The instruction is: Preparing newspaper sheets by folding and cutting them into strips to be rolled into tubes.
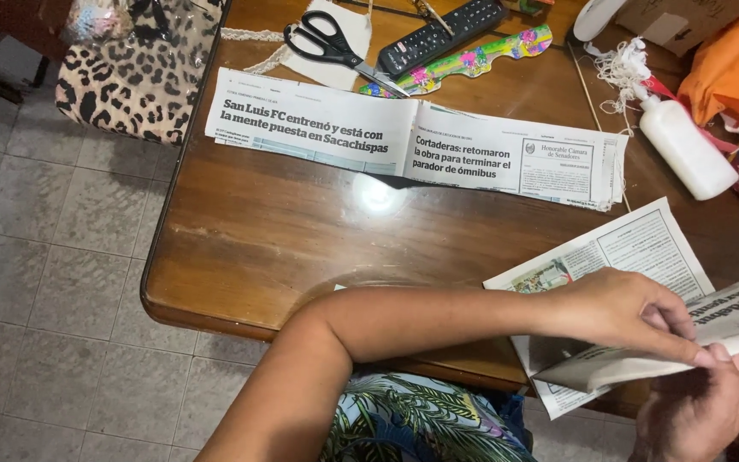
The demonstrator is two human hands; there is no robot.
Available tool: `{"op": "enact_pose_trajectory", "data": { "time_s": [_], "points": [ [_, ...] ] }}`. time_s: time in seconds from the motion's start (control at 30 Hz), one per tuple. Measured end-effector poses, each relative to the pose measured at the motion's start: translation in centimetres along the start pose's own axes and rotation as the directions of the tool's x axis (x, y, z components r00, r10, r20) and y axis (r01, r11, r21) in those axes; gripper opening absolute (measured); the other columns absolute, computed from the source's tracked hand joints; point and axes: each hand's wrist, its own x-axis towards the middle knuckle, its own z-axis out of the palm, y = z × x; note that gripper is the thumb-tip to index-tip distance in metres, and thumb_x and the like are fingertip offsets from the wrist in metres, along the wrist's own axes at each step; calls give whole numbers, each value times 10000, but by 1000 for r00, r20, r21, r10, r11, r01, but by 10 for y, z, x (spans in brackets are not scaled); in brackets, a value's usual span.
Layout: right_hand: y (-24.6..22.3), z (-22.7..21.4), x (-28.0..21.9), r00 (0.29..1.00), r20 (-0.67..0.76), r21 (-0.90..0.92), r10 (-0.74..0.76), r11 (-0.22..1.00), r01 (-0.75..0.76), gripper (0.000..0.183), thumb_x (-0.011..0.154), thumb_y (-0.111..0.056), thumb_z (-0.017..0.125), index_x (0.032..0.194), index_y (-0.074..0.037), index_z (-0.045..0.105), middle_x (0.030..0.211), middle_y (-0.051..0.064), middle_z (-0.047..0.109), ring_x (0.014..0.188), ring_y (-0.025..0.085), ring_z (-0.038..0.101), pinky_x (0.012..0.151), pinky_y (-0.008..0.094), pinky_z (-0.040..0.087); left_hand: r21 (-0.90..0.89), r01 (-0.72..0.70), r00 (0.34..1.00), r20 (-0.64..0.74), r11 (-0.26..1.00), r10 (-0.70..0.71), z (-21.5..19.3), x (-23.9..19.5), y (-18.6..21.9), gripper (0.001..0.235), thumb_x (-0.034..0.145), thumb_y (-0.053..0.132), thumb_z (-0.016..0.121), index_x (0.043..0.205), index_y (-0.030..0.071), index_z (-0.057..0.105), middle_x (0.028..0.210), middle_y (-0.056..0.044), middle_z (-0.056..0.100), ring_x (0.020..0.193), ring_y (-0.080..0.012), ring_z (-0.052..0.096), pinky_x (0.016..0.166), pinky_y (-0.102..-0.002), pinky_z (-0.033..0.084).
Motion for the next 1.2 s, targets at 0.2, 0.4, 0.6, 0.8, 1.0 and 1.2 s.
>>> {"op": "enact_pose_trajectory", "data": {
  "time_s": [0.2,0.4,0.6,0.8,1.0,1.2],
  "points": [
    [-106,71,26,872,2,314,490,827,-466,392,941,-316,500,1235,-58,518,1125,56,599,1074,118,609,1042,225,527,27,38,999,-25,999,-37,-6,-8,16,628,452,648,443,776,198,738,784,35,746,747,-129,663,622,-244,457],
    [-107,69,25,900,-2,223,435,878,-424,195,995,-291,468,1028,-105,516,980,0,539,1002,76,547,993,185,478,-38,85,996,30,996,-83,-12,-9,21,640,455,628,465,763,154,765,534,10,583,522,-122,480,503,-242,309],
    [-105,68,24,870,-114,169,480,872,-460,216,946,-318,530,1012,-113,548,826,-44,503,844,29,523,797,149,449,-74,55,996,72,996,-50,-11,-6,14,490,582,583,479,676,192,760,489,33,601,488,-107,489,512,-230,347],
    [-92,59,21,889,-79,202,452,880,-430,196,971,-300,527,1013,-108,528,954,-13,555,963,56,566,914,172,493,-159,29,995,98,987,-13,-14,-11,17,458,588,562,510,600,165,739,476,16,607,475,-99,479,506,-221,337],
    [-87,55,19,925,6,138,379,916,-376,237,1030,-321,481,945,-99,478,638,-11,374,719,71,450,797,185,414,-11,45,996,81,999,-44,-7,1,6,474,621,566,464,738,208,750,521,14,590,502,-126,486,489,-241,323],
    [-75,36,12,930,19,-135,368,922,-362,356,1059,-366,481,839,-89,436,625,0,371,546,56,345,512,187,258,114,-35,999,9,993,35,7,5,-1,286,628,426,513,709,202,670,735,53,730,673,-129,673,577,-264,472]
  ]
}}
